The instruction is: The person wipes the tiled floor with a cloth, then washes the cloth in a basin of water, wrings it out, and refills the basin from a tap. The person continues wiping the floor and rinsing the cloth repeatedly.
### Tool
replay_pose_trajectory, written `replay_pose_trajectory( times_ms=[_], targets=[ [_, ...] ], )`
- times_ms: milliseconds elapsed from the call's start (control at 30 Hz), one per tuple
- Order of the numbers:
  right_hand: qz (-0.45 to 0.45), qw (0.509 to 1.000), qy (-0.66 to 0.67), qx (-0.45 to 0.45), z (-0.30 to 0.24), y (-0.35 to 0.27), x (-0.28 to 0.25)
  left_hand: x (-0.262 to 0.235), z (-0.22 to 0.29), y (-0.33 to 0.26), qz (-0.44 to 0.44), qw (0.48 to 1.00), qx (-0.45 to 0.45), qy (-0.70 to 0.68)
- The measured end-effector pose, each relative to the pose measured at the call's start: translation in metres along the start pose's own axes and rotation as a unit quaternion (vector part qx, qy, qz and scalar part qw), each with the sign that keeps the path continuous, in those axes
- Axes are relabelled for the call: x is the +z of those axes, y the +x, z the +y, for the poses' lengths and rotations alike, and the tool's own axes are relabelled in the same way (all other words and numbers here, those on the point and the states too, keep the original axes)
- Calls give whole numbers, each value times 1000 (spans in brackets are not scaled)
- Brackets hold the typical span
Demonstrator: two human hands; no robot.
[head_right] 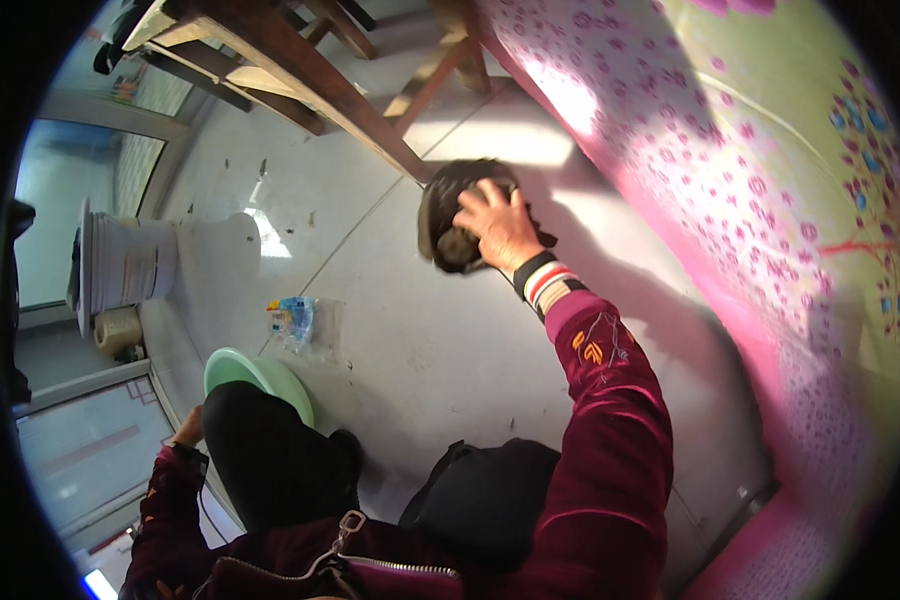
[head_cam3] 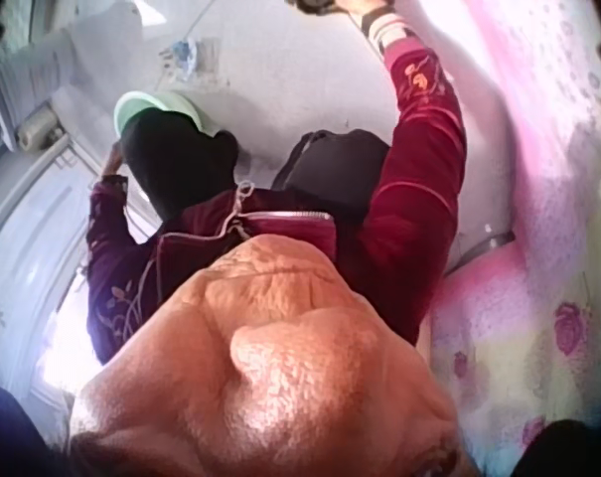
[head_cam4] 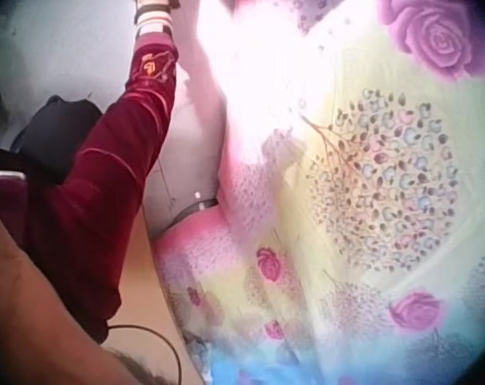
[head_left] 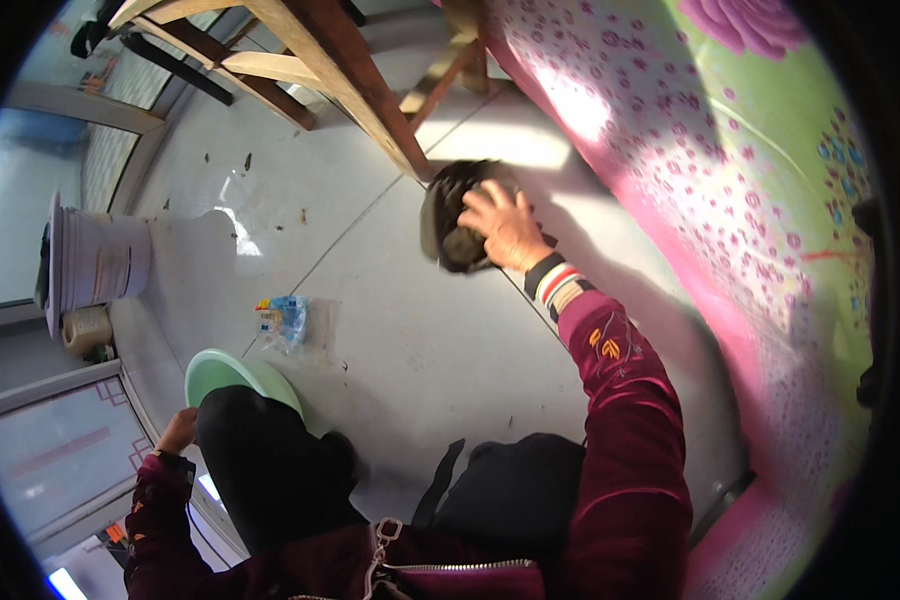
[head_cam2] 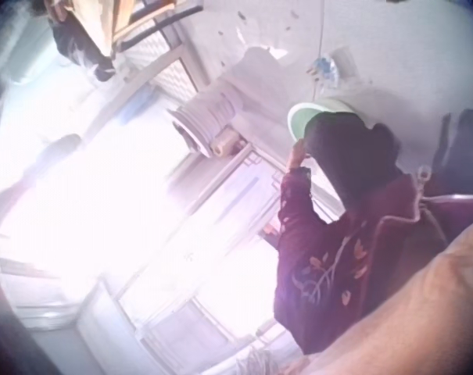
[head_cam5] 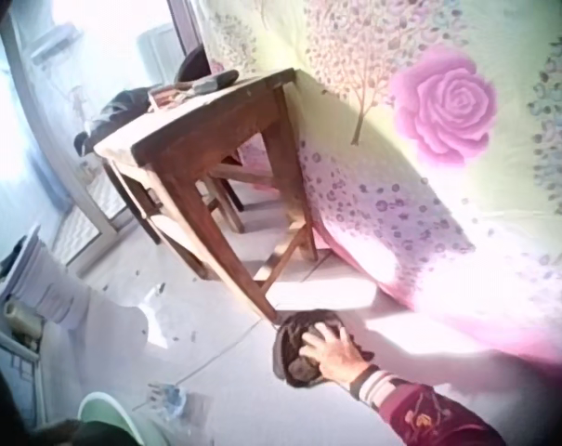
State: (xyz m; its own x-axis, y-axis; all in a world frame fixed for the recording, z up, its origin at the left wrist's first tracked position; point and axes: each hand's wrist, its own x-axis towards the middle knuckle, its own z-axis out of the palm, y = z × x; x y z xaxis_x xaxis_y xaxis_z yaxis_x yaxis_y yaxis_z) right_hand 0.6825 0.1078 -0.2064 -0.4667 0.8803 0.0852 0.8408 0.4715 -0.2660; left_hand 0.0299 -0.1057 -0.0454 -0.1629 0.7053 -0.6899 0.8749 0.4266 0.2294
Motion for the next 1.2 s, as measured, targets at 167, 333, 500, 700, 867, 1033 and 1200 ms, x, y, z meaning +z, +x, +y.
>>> replay_pose_trajectory(
  times_ms=[167, 333, 500, 700, 867, 1033, 1200],
  targets=[
    [-26, 989, 102, -108, -66, -109, -4, -3, 18, 53, -46, 990, 115, 70],
    [-33, 988, 4, 151, -63, -202, -31, -15, 27, 77, -48, 995, -65, -62],
    [106, 870, -56, 478, -36, -360, -33, -31, 23, 112, -145, 982, 111, 46],
    [95, 504, -98, 853, -40, -560, -28, -35, 45, 114, -96, 995, -18, -16],
    [125, 518, -86, 842, -38, -539, -13, -29, 115, 122, -123, 989, -61, 54],
    [203, 845, -54, 491, -26, -389, -26, -36, 187, 129, -110, 987, -59, 98],
    [154, 865, 11, 477, 45, -376, -54, -70, 225, 126, -79, 992, -32, 98]
  ],
)
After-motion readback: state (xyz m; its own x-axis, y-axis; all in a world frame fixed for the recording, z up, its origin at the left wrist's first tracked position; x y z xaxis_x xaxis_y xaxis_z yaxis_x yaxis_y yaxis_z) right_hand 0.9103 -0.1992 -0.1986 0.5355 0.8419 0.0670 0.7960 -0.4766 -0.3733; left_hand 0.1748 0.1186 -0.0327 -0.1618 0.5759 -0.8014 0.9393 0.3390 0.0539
